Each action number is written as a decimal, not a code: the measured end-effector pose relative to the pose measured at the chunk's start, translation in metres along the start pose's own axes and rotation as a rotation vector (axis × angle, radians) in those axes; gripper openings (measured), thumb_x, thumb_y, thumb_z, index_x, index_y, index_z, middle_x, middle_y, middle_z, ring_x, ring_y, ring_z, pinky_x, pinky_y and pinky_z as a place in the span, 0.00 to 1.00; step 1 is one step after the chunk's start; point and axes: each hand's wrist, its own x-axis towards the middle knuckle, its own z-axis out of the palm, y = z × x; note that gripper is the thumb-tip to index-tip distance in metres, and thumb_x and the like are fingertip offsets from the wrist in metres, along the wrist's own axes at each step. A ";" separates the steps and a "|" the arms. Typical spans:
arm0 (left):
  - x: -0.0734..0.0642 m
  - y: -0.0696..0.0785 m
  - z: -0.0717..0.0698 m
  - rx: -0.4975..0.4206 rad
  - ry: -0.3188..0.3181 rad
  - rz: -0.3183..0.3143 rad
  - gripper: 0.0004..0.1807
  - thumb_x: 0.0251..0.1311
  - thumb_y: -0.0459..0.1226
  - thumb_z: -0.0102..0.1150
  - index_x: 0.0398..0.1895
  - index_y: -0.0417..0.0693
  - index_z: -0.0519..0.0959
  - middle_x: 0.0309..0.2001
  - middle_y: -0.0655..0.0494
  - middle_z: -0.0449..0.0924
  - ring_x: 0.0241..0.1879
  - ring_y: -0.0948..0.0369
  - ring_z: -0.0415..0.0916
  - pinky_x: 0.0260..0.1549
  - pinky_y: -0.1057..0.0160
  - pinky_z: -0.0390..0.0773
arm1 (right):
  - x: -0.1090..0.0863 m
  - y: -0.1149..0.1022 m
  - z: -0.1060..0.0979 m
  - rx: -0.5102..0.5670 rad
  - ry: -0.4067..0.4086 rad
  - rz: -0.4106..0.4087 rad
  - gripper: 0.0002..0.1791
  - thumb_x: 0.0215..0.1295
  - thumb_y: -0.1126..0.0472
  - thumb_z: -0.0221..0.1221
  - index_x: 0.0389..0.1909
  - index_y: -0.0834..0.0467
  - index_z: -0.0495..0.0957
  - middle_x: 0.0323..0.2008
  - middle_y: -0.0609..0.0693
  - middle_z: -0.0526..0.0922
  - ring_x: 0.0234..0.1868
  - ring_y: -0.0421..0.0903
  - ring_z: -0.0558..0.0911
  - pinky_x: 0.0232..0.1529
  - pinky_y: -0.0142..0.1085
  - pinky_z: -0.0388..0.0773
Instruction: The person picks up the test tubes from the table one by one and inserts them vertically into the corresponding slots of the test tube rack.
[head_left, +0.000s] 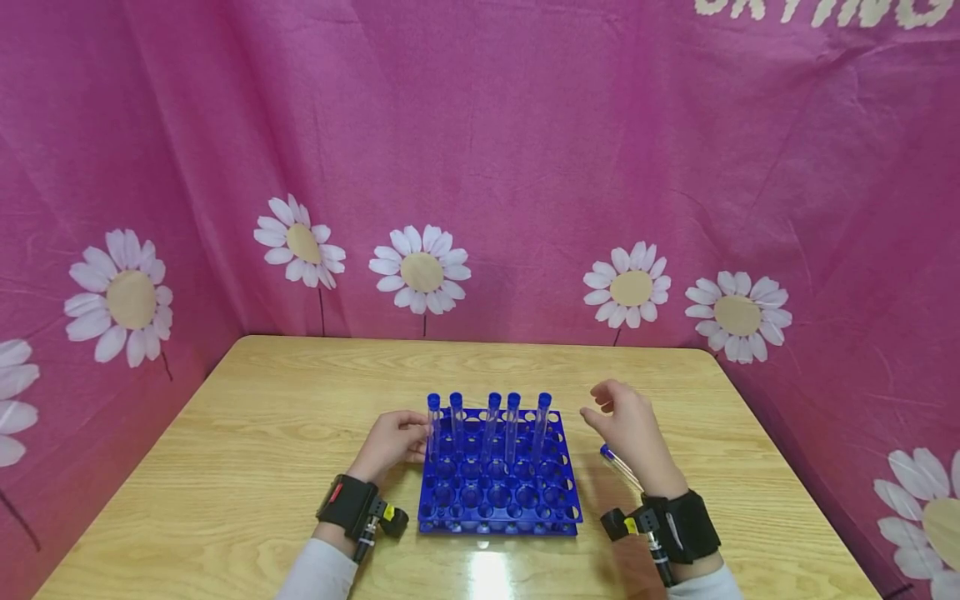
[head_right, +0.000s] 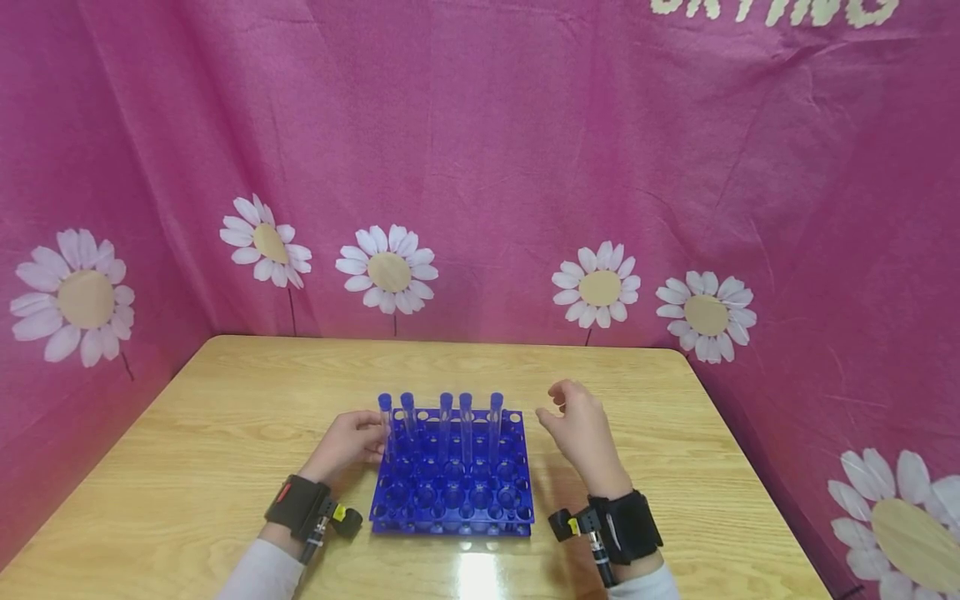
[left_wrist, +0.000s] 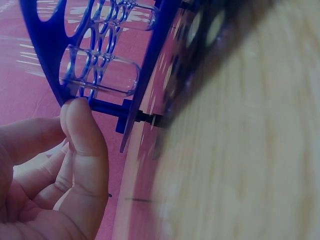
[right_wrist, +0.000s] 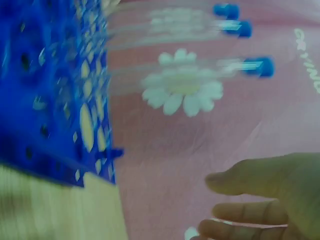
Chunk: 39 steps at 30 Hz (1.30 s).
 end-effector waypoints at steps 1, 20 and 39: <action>0.000 0.000 0.000 0.001 -0.001 0.001 0.10 0.64 0.28 0.53 0.46 0.32 0.79 0.29 0.49 0.80 0.24 0.61 0.77 0.25 0.61 0.85 | 0.000 0.003 0.001 -0.014 -0.018 0.011 0.17 0.58 0.63 0.65 0.45 0.70 0.77 0.40 0.65 0.82 0.41 0.58 0.81 0.43 0.50 0.81; 0.000 0.000 0.001 0.009 0.010 -0.007 0.10 0.64 0.28 0.54 0.45 0.32 0.79 0.28 0.50 0.81 0.24 0.61 0.77 0.25 0.61 0.84 | 0.006 0.054 0.023 -0.147 -0.323 0.250 0.10 0.49 0.71 0.60 0.34 0.71 0.76 0.28 0.57 0.75 0.29 0.50 0.72 0.26 0.36 0.69; 0.000 0.000 0.001 0.016 0.016 -0.002 0.10 0.64 0.28 0.54 0.45 0.33 0.79 0.29 0.49 0.81 0.24 0.61 0.78 0.25 0.61 0.84 | 0.005 0.061 0.029 -0.158 -0.379 0.298 0.06 0.52 0.72 0.62 0.32 0.70 0.79 0.25 0.53 0.74 0.27 0.49 0.72 0.25 0.35 0.66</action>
